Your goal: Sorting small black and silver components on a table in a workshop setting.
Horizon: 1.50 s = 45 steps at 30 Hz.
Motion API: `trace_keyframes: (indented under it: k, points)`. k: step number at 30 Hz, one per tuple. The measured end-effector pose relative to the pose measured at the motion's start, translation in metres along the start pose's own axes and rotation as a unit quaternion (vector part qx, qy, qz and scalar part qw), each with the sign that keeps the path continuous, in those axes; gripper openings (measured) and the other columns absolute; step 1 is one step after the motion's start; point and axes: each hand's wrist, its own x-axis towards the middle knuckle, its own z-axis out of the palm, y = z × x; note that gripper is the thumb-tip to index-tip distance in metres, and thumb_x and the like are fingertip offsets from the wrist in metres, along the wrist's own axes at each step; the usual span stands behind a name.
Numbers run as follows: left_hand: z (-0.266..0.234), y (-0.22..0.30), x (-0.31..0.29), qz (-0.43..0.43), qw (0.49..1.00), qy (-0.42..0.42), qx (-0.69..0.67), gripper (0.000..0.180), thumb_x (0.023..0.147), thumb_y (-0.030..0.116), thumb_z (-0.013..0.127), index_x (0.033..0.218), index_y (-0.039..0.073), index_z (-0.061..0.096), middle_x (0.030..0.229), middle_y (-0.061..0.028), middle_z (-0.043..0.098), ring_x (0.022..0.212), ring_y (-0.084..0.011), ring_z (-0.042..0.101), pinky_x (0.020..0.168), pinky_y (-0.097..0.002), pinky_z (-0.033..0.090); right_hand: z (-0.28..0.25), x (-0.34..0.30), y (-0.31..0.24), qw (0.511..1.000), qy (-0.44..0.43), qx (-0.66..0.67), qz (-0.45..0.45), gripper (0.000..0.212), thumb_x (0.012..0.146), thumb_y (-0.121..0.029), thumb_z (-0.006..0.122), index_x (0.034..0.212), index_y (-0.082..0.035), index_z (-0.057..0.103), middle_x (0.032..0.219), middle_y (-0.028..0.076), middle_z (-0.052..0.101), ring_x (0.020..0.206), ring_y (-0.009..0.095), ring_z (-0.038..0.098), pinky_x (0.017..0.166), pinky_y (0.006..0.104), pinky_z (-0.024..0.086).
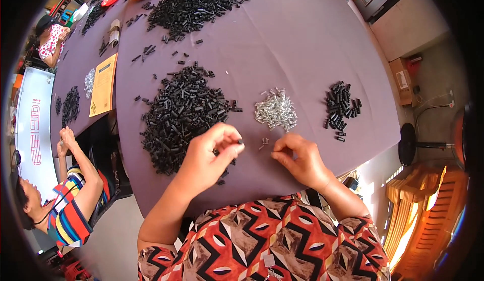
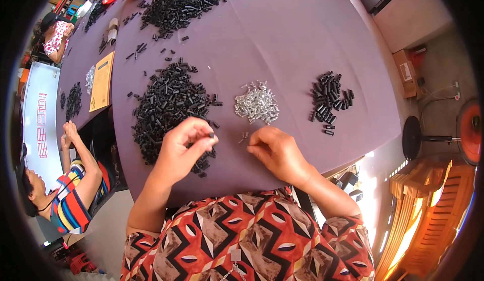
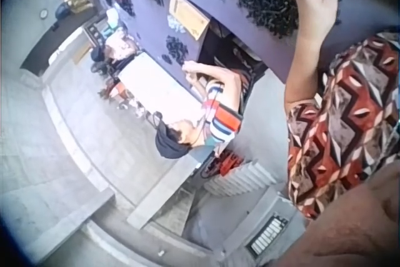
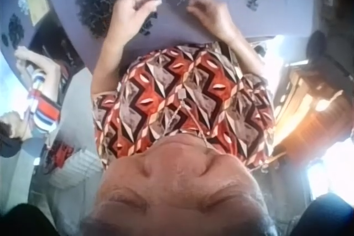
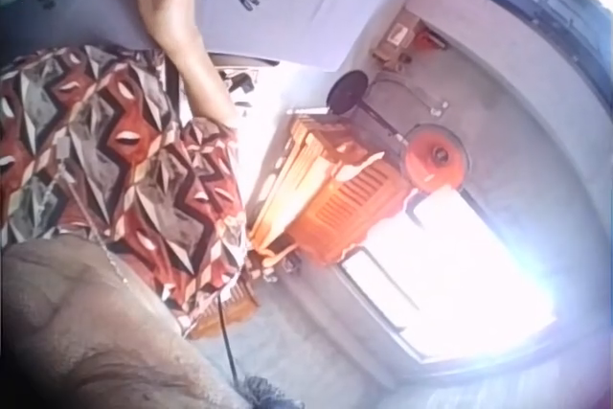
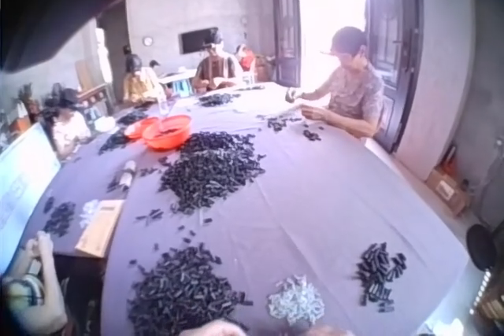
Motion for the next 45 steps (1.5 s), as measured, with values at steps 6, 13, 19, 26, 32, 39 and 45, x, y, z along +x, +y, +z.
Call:
trace_keyframes:
  k: [6, 13, 19, 26, 32, 39, 45]
  points:
    - [0.012, -0.018, -0.025, -0.033, 0.988, 0.022, -0.152, 0.021, 0.099, 0.004, 0.065, 0.119, -0.001, 0.065, 0.1, -0.006, 0.071, 0.087, -0.0104, 0.066, 0.079, -0.0254, 0.054, 0.013, 0.022, -0.027, 0.959, 0.003, 0.278, 0.057, 0.013, 0.091, 0.004, 0.071, 0.103, 0.001, 0.068, 0.095, 0.008, 0.069, 0.09, 0.016, 0.069, 0.079, 0.0295, 0.056]
    - [0.021, -0.028, -0.028, -0.003, 0.963, 0.087, -0.255, 0.018, 0.099, 0.004, 0.065, 0.117, 0.001, 0.069, 0.097, -0.0038, 0.07, 0.083, -0.0096, 0.064, 0.076, -0.0262, 0.054, 0.021, 0.019, -0.031, 0.968, -0.019, 0.246, 0.047, 0.016, 0.089, 0.01, 0.068, 0.101, 0.001, 0.071, 0.101, 0.008, 0.069, 0.093, 0.014, 0.067, 0.083, 0.028, 0.055]
    - [0.029, -0.033, -0.029, -0.077, 0.909, 0.062, -0.405, 0.016, 0.097, 0.005, 0.068, 0.112, 0.001, 0.069, 0.092, -0.001, 0.07, 0.081, -0.0094, 0.064, 0.075, -0.0246, 0.053, 0.029, 0.019, -0.034, 0.964, 0.028, 0.263, 0.029, 0.015, 0.087, 0.008, 0.069, 0.1, 0.0, 0.071, 0.094, 0.007, 0.069, 0.086, 0.017, 0.069, 0.077, 0.0295, 0.056]
    - [0.029, -0.02, -0.037, -0.088, 0.969, 0.05, -0.224, 0.014, 0.095, 0.001, 0.069, 0.109, -0.002, 0.07, 0.09, -0.0039, 0.069, 0.086, -0.0117, 0.067, 0.075, -0.0264, 0.055, 0.021, 0.015, -0.033, 0.974, -0.009, 0.225, 0.039, 0.013, 0.088, 0.009, 0.07, 0.098, 0.0, 0.071, 0.095, 0.006, 0.07, 0.089, 0.014, 0.066, 0.079, 0.028, 0.053]
    - [0.03, -0.033, -0.047, -0.058, 0.991, 0.012, -0.121, 0.014, 0.095, 0.003, 0.071, 0.108, -0.002, 0.069, 0.096, -0.0046, 0.07, 0.082, -0.008, 0.065, 0.072, -0.0243, 0.054, 0.021, 0.015, -0.032, 0.956, -0.079, 0.272, 0.082, 0.013, 0.088, 0.005, 0.072, 0.099, 0.001, 0.072, 0.093, 0.008, 0.07, 0.087, 0.017, 0.067, 0.076, 0.0302, 0.053]
    - [0.026, -0.032, -0.054, -0.112, 0.958, 0.07, -0.253, 0.012, 0.096, 0.003, 0.069, 0.108, -0.001, 0.065, 0.093, -0.0039, 0.07, 0.081, -0.0086, 0.067, 0.074, -0.0243, 0.056, 0.014, 0.039, -0.033, 0.989, -0.056, 0.127, -0.051, 0.014, 0.09, -0.001, 0.073, 0.104, 0.001, 0.072, 0.096, 0.011, 0.069, 0.086, 0.025, 0.066, 0.075, 0.0358, 0.054]
    - [0.023, -0.035, -0.057, -0.046, 0.977, 0.123, -0.168, 0.01, 0.095, 0.0, 0.07, 0.104, -0.002, 0.066, 0.09, -0.0024, 0.069, 0.076, -0.0077, 0.067, 0.068, -0.0225, 0.055, 0.048, 0.075, -0.013, 0.971, -0.017, -0.198, -0.136, 0.019, 0.08, -0.004, 0.074, 0.096, -0.004, 0.065, 0.093, 0.013, 0.061, 0.086, 0.035, 0.064, 0.074, 0.0437, 0.054]
